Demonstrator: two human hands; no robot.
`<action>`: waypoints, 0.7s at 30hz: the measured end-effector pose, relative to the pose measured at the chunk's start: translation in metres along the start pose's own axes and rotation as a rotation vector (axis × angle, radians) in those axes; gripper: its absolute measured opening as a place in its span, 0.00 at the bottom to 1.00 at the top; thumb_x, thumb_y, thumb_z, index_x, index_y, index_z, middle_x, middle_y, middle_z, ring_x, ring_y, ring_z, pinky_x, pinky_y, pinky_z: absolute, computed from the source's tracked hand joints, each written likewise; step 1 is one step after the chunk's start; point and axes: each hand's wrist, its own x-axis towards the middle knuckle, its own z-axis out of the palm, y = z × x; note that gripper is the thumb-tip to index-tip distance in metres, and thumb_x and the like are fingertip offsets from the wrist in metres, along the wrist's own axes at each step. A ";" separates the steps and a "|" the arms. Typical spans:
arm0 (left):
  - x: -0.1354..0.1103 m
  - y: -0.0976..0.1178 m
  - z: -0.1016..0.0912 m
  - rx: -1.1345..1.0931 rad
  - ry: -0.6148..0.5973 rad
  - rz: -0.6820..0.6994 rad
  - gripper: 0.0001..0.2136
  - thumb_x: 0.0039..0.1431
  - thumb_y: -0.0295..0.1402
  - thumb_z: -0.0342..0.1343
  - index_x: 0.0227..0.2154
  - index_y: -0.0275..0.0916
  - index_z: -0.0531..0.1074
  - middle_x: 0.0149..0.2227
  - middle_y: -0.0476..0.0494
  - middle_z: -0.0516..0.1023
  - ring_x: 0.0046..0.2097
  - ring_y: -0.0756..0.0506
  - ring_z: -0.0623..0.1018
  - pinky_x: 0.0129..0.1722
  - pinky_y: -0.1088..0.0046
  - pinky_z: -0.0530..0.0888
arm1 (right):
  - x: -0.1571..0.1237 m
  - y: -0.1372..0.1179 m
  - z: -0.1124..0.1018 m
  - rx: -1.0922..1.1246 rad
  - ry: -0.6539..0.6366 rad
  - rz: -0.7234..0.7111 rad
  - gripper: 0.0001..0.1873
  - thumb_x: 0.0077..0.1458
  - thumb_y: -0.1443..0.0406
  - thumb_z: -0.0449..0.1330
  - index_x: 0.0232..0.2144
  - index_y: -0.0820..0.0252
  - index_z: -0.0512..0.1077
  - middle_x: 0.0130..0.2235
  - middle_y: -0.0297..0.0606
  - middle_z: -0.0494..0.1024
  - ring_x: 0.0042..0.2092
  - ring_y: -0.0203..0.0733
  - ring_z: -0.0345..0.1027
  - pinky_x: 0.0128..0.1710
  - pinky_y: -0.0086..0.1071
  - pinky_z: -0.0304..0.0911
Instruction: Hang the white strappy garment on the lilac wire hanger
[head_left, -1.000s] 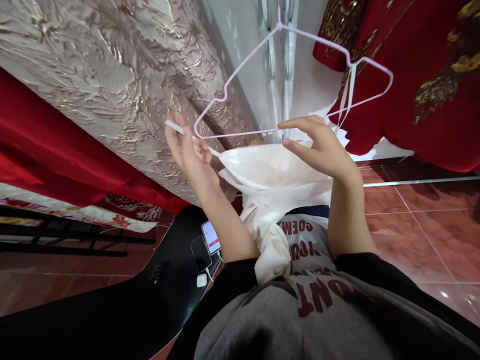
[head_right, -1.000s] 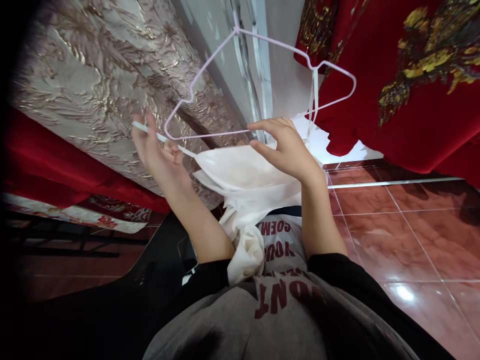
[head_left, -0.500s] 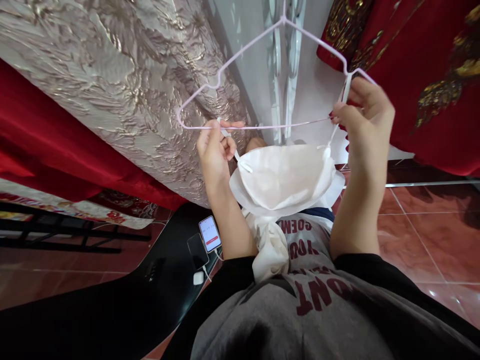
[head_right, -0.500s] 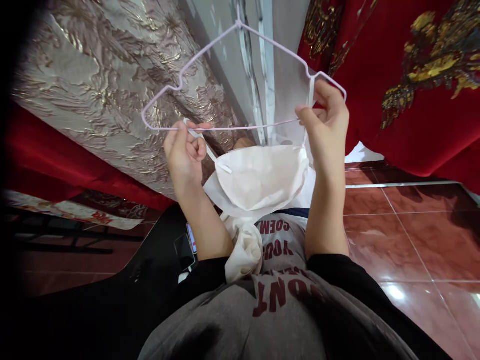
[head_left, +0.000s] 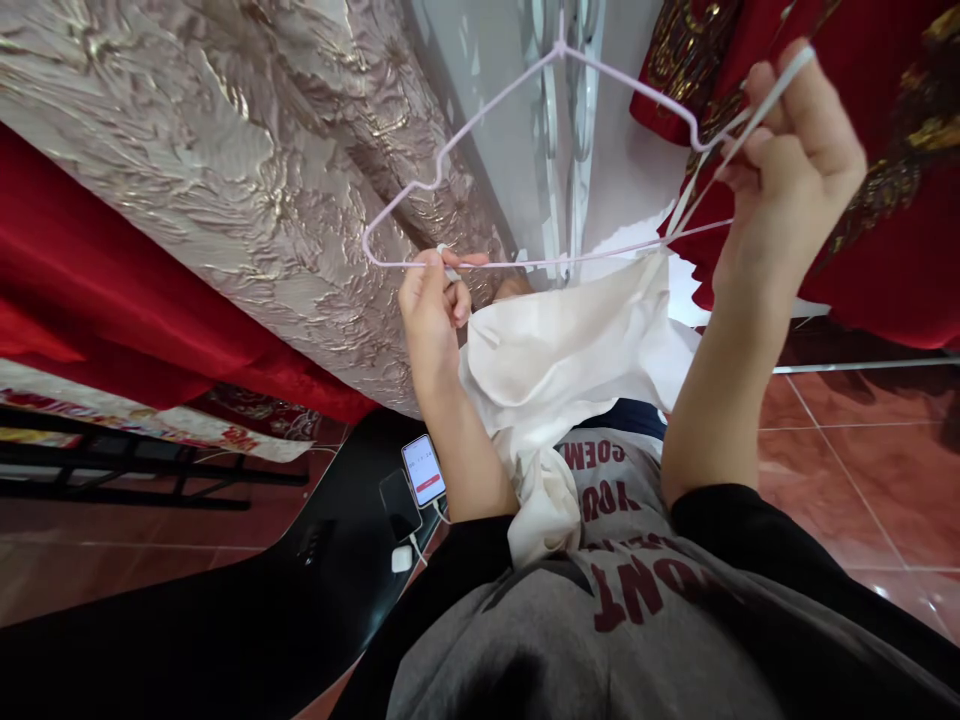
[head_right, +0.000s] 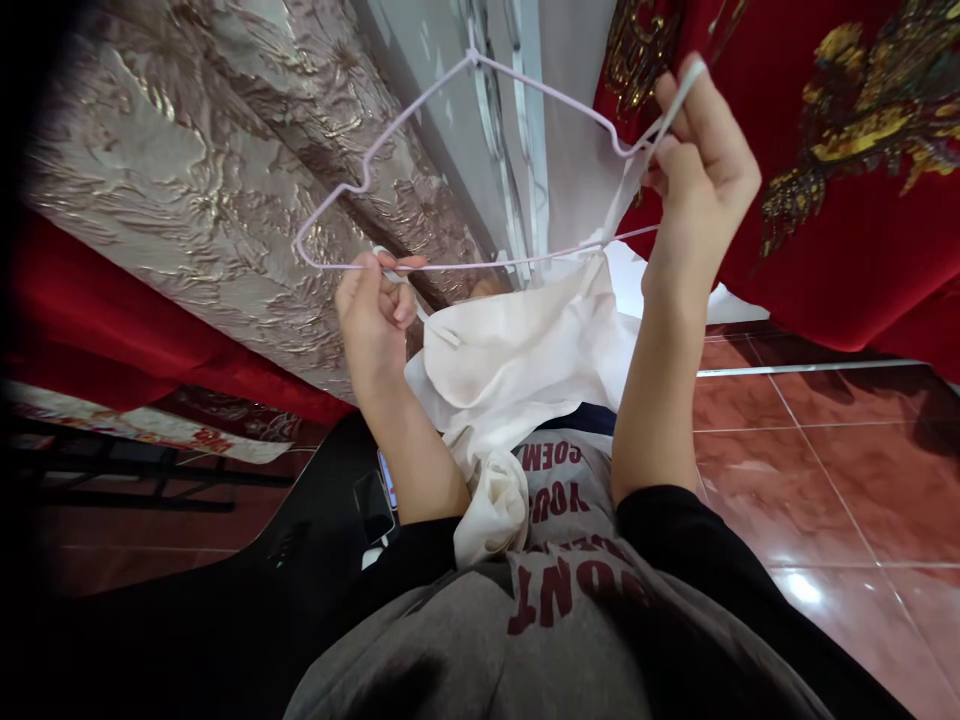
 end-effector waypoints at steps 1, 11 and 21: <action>0.000 0.000 0.000 -0.006 -0.001 -0.002 0.16 0.76 0.34 0.55 0.29 0.40 0.74 0.35 0.42 0.83 0.18 0.53 0.56 0.18 0.70 0.48 | -0.005 0.005 -0.006 -0.040 0.049 -0.034 0.31 0.46 0.75 0.51 0.50 0.56 0.81 0.50 0.34 0.86 0.55 0.39 0.81 0.32 0.26 0.67; 0.001 -0.002 -0.004 0.046 -0.020 0.017 0.15 0.69 0.44 0.65 0.29 0.42 0.75 0.37 0.40 0.85 0.19 0.52 0.55 0.18 0.70 0.49 | -0.020 0.013 -0.022 -0.072 -0.180 -0.236 0.32 0.58 0.77 0.55 0.58 0.46 0.79 0.58 0.29 0.82 0.61 0.45 0.78 0.61 0.43 0.75; -0.004 -0.001 0.000 0.020 -0.059 0.012 0.13 0.72 0.37 0.60 0.30 0.40 0.74 0.38 0.40 0.85 0.18 0.53 0.54 0.17 0.72 0.47 | -0.008 -0.008 -0.019 -0.531 -0.324 0.097 0.33 0.63 0.59 0.67 0.69 0.42 0.66 0.68 0.42 0.70 0.75 0.59 0.55 0.65 0.54 0.72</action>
